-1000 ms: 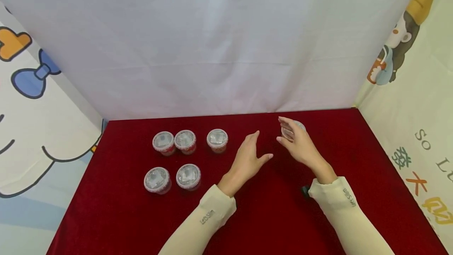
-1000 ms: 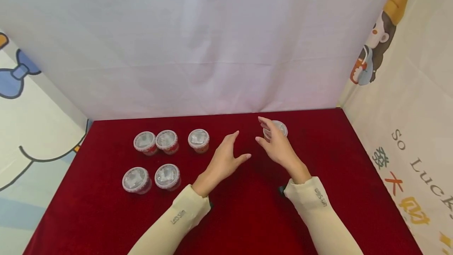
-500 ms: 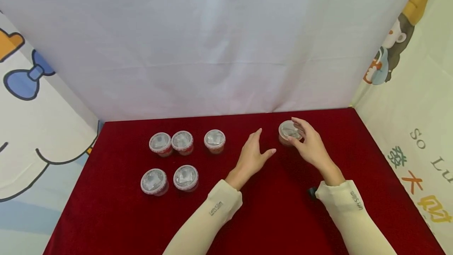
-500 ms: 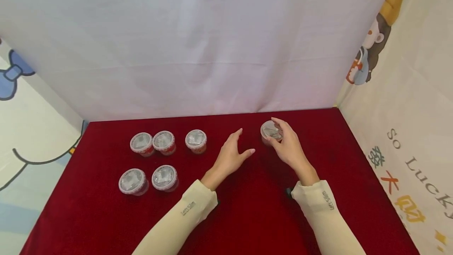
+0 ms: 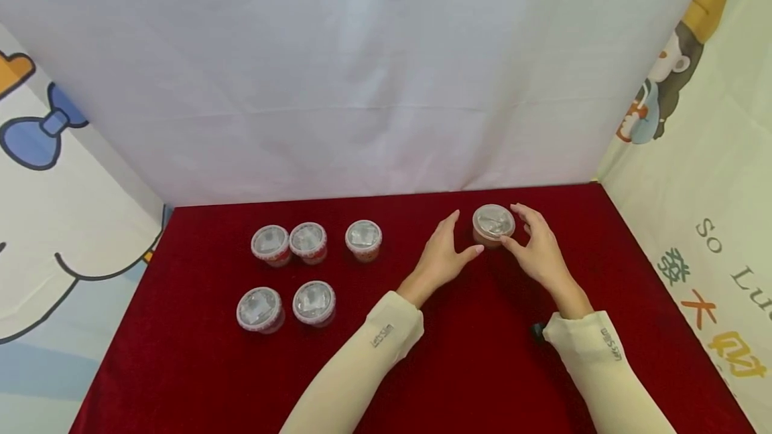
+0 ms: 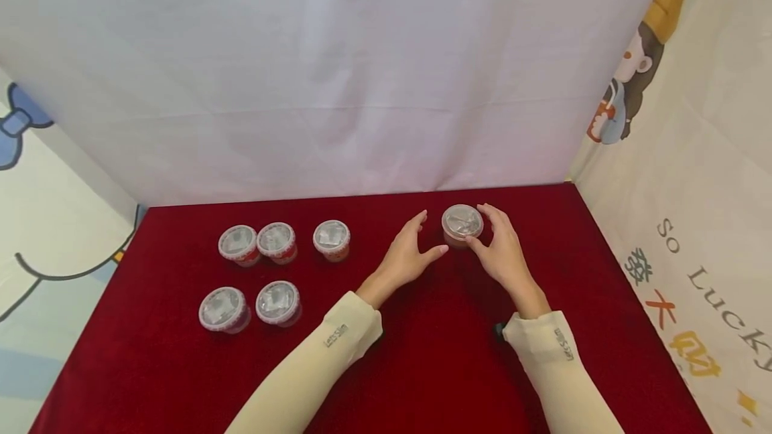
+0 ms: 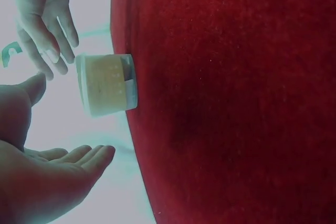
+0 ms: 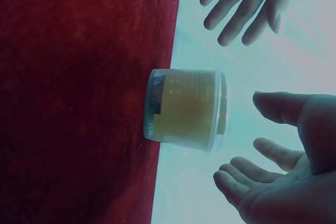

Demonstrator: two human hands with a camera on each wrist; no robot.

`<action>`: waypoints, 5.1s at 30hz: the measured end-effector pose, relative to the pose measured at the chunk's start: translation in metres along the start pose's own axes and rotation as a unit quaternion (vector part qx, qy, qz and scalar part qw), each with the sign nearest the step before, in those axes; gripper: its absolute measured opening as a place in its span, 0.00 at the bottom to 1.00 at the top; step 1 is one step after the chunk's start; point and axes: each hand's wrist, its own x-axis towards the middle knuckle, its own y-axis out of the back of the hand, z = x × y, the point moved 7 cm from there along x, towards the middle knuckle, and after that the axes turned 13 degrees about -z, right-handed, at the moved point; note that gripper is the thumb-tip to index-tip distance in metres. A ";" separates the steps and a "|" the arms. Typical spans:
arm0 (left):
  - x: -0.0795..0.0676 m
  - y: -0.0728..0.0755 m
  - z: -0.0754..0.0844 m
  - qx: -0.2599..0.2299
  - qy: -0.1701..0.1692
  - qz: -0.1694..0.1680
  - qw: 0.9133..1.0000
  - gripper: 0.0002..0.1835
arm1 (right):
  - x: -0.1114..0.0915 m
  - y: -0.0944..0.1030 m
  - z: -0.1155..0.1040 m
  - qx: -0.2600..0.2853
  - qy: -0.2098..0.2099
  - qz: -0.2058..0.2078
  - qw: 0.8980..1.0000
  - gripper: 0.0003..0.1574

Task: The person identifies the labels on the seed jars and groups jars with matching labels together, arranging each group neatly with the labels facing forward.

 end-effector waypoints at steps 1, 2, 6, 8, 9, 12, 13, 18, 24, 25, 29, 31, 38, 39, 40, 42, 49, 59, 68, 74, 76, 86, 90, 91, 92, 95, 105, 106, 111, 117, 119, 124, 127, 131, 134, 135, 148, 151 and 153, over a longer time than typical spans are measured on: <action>0.002 -0.001 0.000 -0.001 0.000 -0.001 1.000 0.44 | 0.000 0.000 0.001 -0.002 -0.003 -0.003 1.000 0.40; 0.004 -0.002 -0.001 -0.004 -0.001 -0.004 1.000 0.44 | 0.001 -0.001 0.003 -0.003 -0.008 -0.006 1.000 0.41; 0.010 -0.007 -0.003 -0.016 0.001 -0.011 1.000 0.44 | 0.003 -0.005 0.011 -0.005 -0.036 -0.027 0.999 0.45; 0.012 -0.009 -0.003 -0.027 -0.001 -0.012 1.000 0.44 | 0.003 -0.007 0.014 -0.005 -0.047 -0.036 0.998 0.47; 0.013 -0.010 -0.003 -0.031 -0.002 -0.011 0.999 0.44 | 0.004 -0.008 0.016 -0.004 -0.052 -0.040 0.998 0.47; 0.015 -0.012 -0.004 -0.044 -0.005 -0.010 0.999 0.44 | 0.005 -0.011 0.020 0.004 -0.059 -0.047 0.997 0.50; 0.016 -0.013 -0.004 -0.048 -0.005 -0.010 0.999 0.44 | 0.006 -0.012 0.021 0.007 -0.060 -0.048 0.997 0.50; 0.021 -0.018 -0.008 -0.069 0.005 -0.019 0.997 0.44 | 0.008 -0.015 0.025 0.017 -0.062 -0.050 0.997 0.51; 0.028 -0.023 -0.012 -0.080 0.004 -0.029 0.996 0.44 | 0.012 -0.017 0.027 0.024 -0.050 -0.054 0.997 0.52; 0.029 -0.023 -0.013 -0.083 0.003 -0.031 0.996 0.44 | 0.013 -0.018 0.027 0.025 -0.048 -0.055 0.997 0.52; 0.033 -0.025 -0.015 -0.103 -0.002 -0.037 0.994 0.45 | 0.018 -0.020 0.027 0.028 -0.045 -0.058 0.997 0.52; 0.035 -0.026 -0.016 -0.118 -0.004 -0.040 0.992 0.45 | 0.019 -0.021 0.029 0.028 -0.047 -0.059 0.997 0.52; 0.038 -0.029 -0.018 -0.163 -0.022 -0.045 0.985 0.43 | 0.021 -0.023 0.031 0.028 -0.056 -0.061 0.996 0.50; 0.039 -0.029 -0.018 -0.166 -0.025 -0.046 0.985 0.43 | 0.021 -0.024 0.032 0.027 -0.056 -0.062 0.996 0.50; 0.040 -0.029 -0.018 -0.168 -0.029 -0.047 0.984 0.42 | 0.021 -0.024 0.032 0.027 -0.057 -0.062 0.996 0.49; 0.041 -0.030 -0.018 -0.171 -0.034 -0.047 0.984 0.41 | 0.021 -0.024 0.032 0.026 -0.058 -0.063 0.996 0.49; 0.042 -0.030 -0.018 -0.180 -0.038 -0.047 0.982 0.37 | 0.018 -0.021 0.033 0.035 -0.050 -0.061 0.996 0.48; 0.036 -0.026 -0.016 -0.190 -0.065 -0.031 0.979 0.31 | 0.011 -0.012 0.031 0.095 -0.024 -0.087 0.991 0.48; 0.031 -0.018 -0.015 -0.220 -0.093 -0.002 0.971 0.24 | 0.003 -0.008 0.024 0.192 -0.014 -0.131 0.973 0.45; 0.026 -0.013 -0.015 -0.258 -0.107 -0.016 0.960 0.21 | 0.000 -0.012 0.021 0.232 0.004 -0.176 0.957 0.44; 0.023 -0.011 -0.015 -0.271 -0.108 -0.020 0.956 0.21 | -0.001 -0.014 0.019 0.236 0.010 -0.189 0.953 0.44; 0.013 -0.006 -0.014 -0.265 -0.127 -0.060 0.954 0.38 | -0.005 -0.018 0.013 0.240 0.026 -0.219 0.945 0.42; 0.008 -0.005 -0.014 -0.226 -0.129 -0.070 0.963 0.39 | -0.006 -0.020 0.013 0.246 0.020 -0.219 0.944 0.39; 0.007 -0.005 -0.014 -0.223 -0.130 -0.070 0.963 0.38 | -0.006 -0.021 0.012 0.247 0.020 -0.217 0.944 0.39; 0.006 -0.004 -0.013 -0.224 -0.130 -0.067 0.963 0.37 | -0.007 -0.022 0.012 0.248 0.020 -0.215 0.944 0.38; 0.003 -0.002 -0.014 -0.245 -0.125 -0.052 0.960 0.36 | -0.007 -0.024 0.009 0.250 0.021 -0.200 0.947 0.39; -0.008 0.000 -0.014 -0.281 -0.055 0.001 0.958 0.35 | -0.008 -0.037 0.001 0.254 -0.007 -0.158 0.954 0.40; -0.009 0.000 -0.013 -0.284 -0.052 0.000 0.957 0.35 | -0.008 -0.038 0.001 0.256 -0.008 -0.158 0.954 0.40; -0.012 -0.001 -0.016 -0.314 -0.052 -0.024 0.948 0.33 | -0.010 -0.037 -0.001 0.268 -0.003 -0.177 0.947 0.39; -0.014 -0.001 -0.020 -0.321 -0.053 -0.048 0.944 0.34 | -0.011 -0.040 -0.002 0.281 0.005 -0.205 0.938 0.39; -0.015 0.000 -0.022 -0.320 -0.045 -0.038 0.946 0.34 | -0.011 -0.041 -0.001 0.283 0.004 -0.206 0.937 0.40; -0.021 0.004 -0.025 -0.314 -0.017 0.015 0.949 0.32 | -0.011 -0.048 -0.005 0.281 0.002 -0.198 0.939 0.41; -0.025 0.006 -0.026 -0.306 -0.003 0.042 0.951 0.32 | -0.010 -0.053 -0.009 0.270 0.004 -0.189 0.944 0.42; -0.029 0.005 -0.028 -0.294 0.007 0.045 0.955 0.32 | -0.011 -0.058 -0.012 0.262 0.001 -0.187 0.947 0.41; -0.032 0.005 -0.027 -0.293 0.001 0.024 0.956 0.31 | -0.013 -0.058 -0.010 0.280 0.003 -0.196 0.940 0.40; -0.033 0.004 -0.027 -0.297 -0.003 0.011 0.955 0.32 | -0.014 -0.058 -0.010 0.290 0.007 -0.201 0.936 0.40; -0.044 0.006 -0.031 -0.334 -0.010 0.010 0.942 0.32 | -0.018 -0.070 -0.019 0.330 0.010 -0.227 0.916 0.41; -0.046 0.007 -0.033 -0.323 0.003 0.028 0.946 0.31 | -0.017 -0.072 -0.022 0.298 -0.002 -0.215 0.930 0.41; -0.048 0.008 -0.034 -0.317 0.007 0.035 0.948 0.31 | -0.017 -0.075 -0.024 0.280 -0.007 -0.211 0.937 0.41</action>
